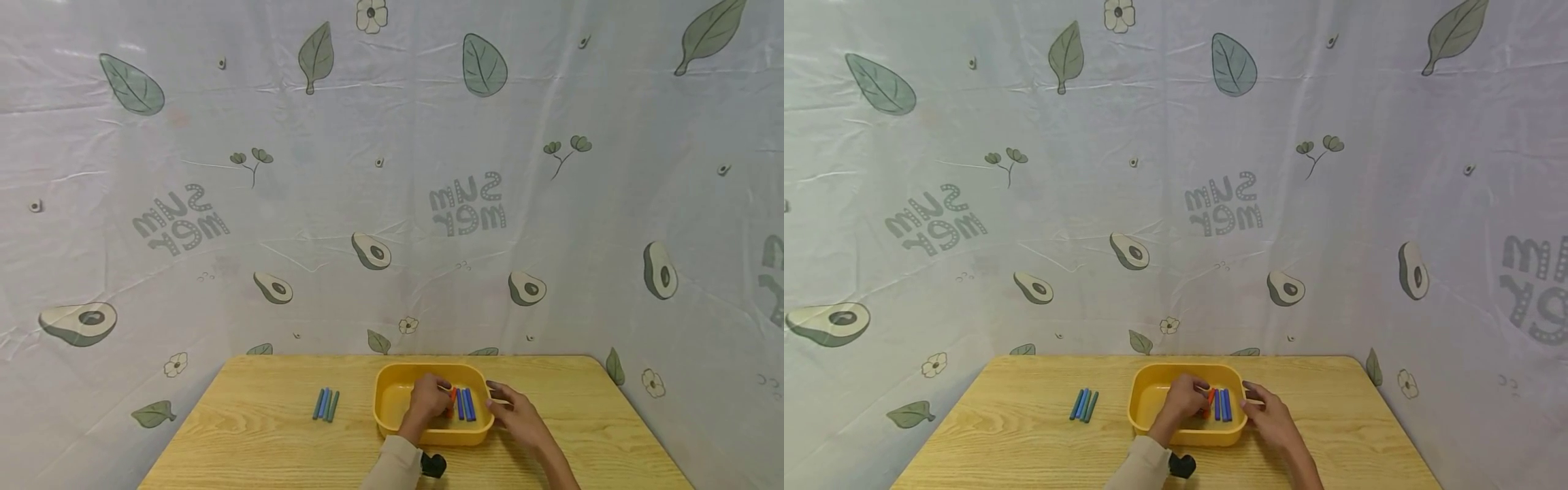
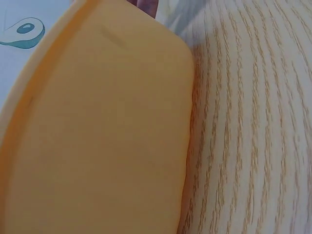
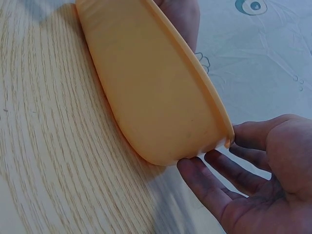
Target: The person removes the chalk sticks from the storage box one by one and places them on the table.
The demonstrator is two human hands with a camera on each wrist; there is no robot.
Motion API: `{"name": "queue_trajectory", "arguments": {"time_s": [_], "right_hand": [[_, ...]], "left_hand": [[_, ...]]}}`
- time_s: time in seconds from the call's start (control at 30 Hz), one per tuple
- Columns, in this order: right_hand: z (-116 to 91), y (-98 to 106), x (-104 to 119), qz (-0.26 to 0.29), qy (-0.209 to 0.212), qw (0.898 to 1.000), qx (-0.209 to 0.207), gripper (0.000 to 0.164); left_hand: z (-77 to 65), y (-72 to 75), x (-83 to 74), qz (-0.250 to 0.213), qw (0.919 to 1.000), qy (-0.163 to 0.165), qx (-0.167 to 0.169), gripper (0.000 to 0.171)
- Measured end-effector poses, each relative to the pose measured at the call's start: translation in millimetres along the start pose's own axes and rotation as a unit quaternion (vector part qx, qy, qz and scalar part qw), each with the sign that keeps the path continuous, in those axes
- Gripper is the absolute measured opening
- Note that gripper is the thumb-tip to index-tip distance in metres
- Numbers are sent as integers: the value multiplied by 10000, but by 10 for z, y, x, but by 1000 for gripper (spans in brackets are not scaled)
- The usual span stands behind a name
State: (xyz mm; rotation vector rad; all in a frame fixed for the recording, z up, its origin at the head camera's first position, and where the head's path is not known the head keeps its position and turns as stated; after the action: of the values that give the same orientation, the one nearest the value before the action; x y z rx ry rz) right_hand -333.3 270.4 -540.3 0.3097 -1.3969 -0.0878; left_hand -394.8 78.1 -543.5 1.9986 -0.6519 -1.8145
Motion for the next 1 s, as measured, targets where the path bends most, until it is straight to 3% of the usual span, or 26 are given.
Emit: {"name": "queue_trajectory", "arguments": {"time_s": [0.37,0.77,1.0], "right_hand": [[2,16,-9,60,10,10000,27,58],[21,23,-31,60,-2,10000,37,59],[31,20,-24,51,9,10000,80,60]], "left_hand": [[-6,4,15,-702,9971,141,257,32],[-56,121,-2,-1638,9842,313,594,34],[-57,217,7,-1691,9826,273,723,31]]}}
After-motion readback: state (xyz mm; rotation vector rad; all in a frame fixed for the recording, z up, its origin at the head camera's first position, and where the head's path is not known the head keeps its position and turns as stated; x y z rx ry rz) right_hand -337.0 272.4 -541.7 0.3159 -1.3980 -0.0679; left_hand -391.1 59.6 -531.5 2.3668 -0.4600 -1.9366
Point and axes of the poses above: each hand's wrist, its own z-axis towards the middle knuckle, its own y-axis out of the back of the hand, x = y × z, the point moved 7 cm from there along z, towards the middle knuckle, and after that the axes turned 9 degrees about y, right-handed, at the moved point
